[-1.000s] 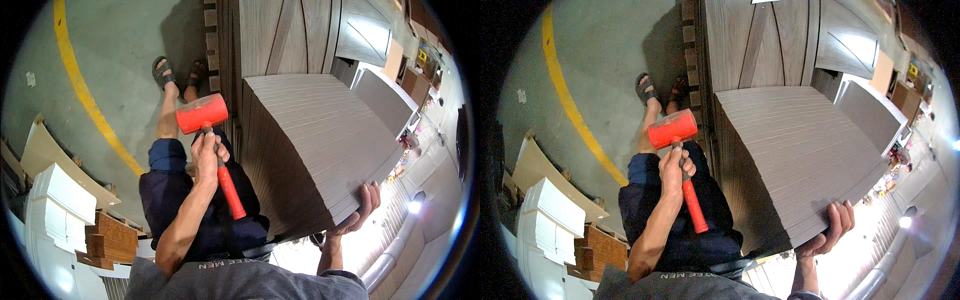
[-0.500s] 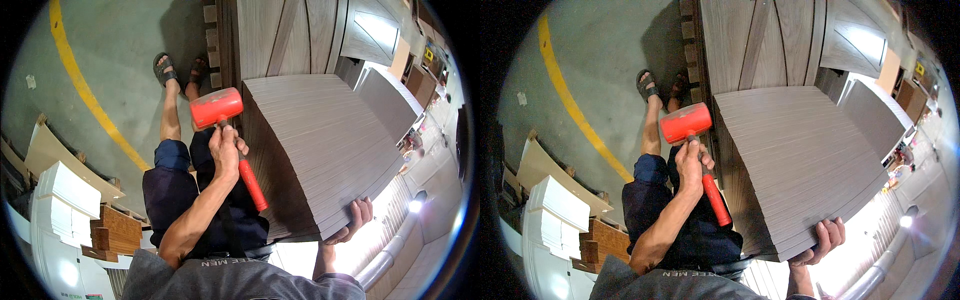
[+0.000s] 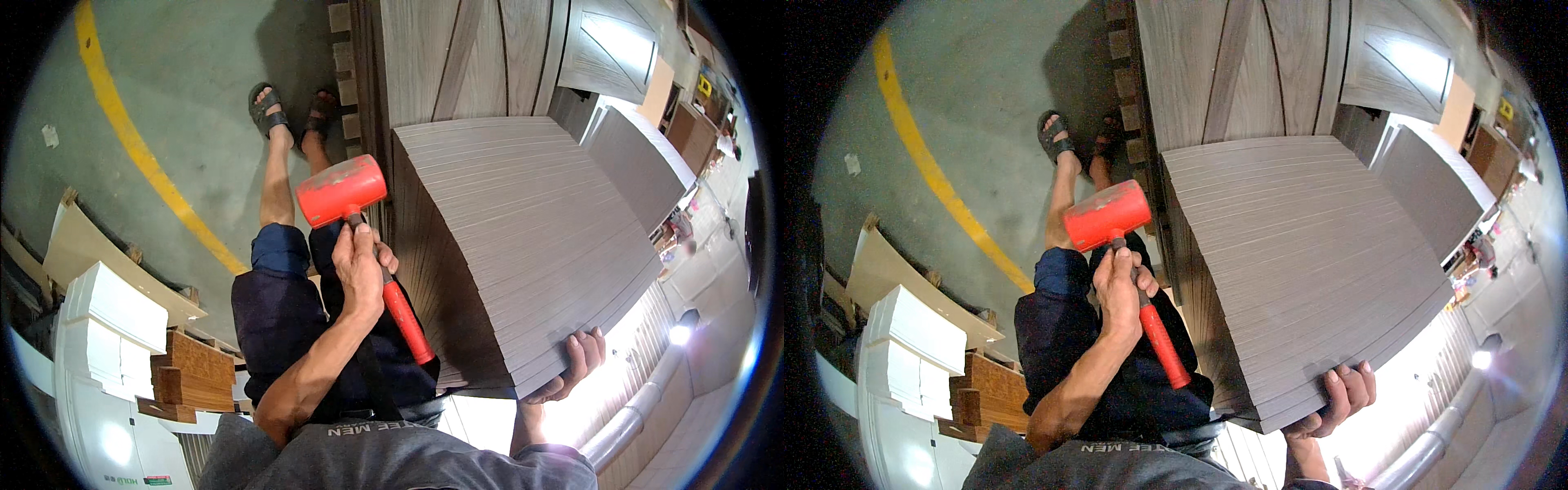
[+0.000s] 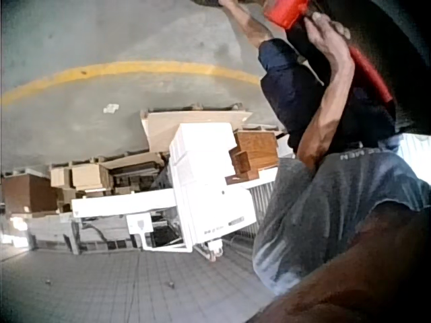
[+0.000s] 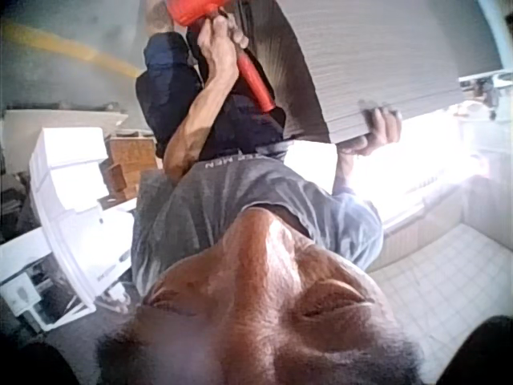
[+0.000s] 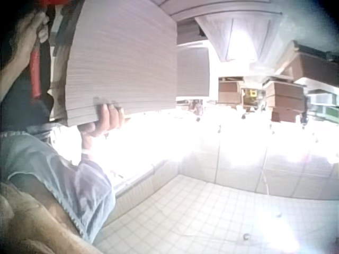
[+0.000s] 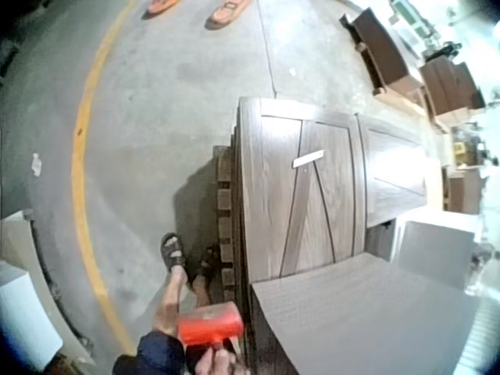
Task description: The person strikes wood panels using a mallet to align them in a stack, moves the panels around on a pallet, and marks the edge of the panels using a small white tool.
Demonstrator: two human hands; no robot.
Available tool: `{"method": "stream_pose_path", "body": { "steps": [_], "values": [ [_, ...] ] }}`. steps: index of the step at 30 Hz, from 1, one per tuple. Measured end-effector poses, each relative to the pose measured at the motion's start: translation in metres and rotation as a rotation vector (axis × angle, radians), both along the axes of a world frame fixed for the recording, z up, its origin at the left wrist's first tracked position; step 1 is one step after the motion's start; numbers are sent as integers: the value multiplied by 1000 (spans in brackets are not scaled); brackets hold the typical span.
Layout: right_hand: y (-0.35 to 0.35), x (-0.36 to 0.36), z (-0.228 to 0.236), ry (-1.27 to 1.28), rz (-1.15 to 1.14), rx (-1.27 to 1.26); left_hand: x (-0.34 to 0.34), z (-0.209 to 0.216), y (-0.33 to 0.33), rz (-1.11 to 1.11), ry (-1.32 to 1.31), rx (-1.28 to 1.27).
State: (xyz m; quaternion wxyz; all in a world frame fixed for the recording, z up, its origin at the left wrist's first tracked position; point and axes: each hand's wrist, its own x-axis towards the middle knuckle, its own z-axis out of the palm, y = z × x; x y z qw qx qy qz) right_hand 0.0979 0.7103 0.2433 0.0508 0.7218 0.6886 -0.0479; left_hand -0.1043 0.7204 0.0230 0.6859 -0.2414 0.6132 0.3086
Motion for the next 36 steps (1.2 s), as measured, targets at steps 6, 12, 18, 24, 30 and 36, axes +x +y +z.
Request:
{"method": "stream_pose_path", "body": {
  "steps": [6, 12, 18, 24, 30, 36],
  "values": [
    [2, 4, 3, -30, 15, -26, -1, 1, 7, -164, -153, 120],
    [0, 1, -1, -11, 1, -13, 4, 25, 7, -10, -20, 30],
    [1, -4, -1, -27, 4, -13, 8, 34, -4, -176, -86, 84],
    [-4, 4, 4, -27, 26, 0, 4, 41, 1, -209, -103, 109],
    [3, 0, -3, -13, 28, -9, -7, 56, -1, -85, -69, 50],
    [-1, 6, -3, 69, 43, -4, -27, 123, 3, 5, -233, -105]
  ]
}}
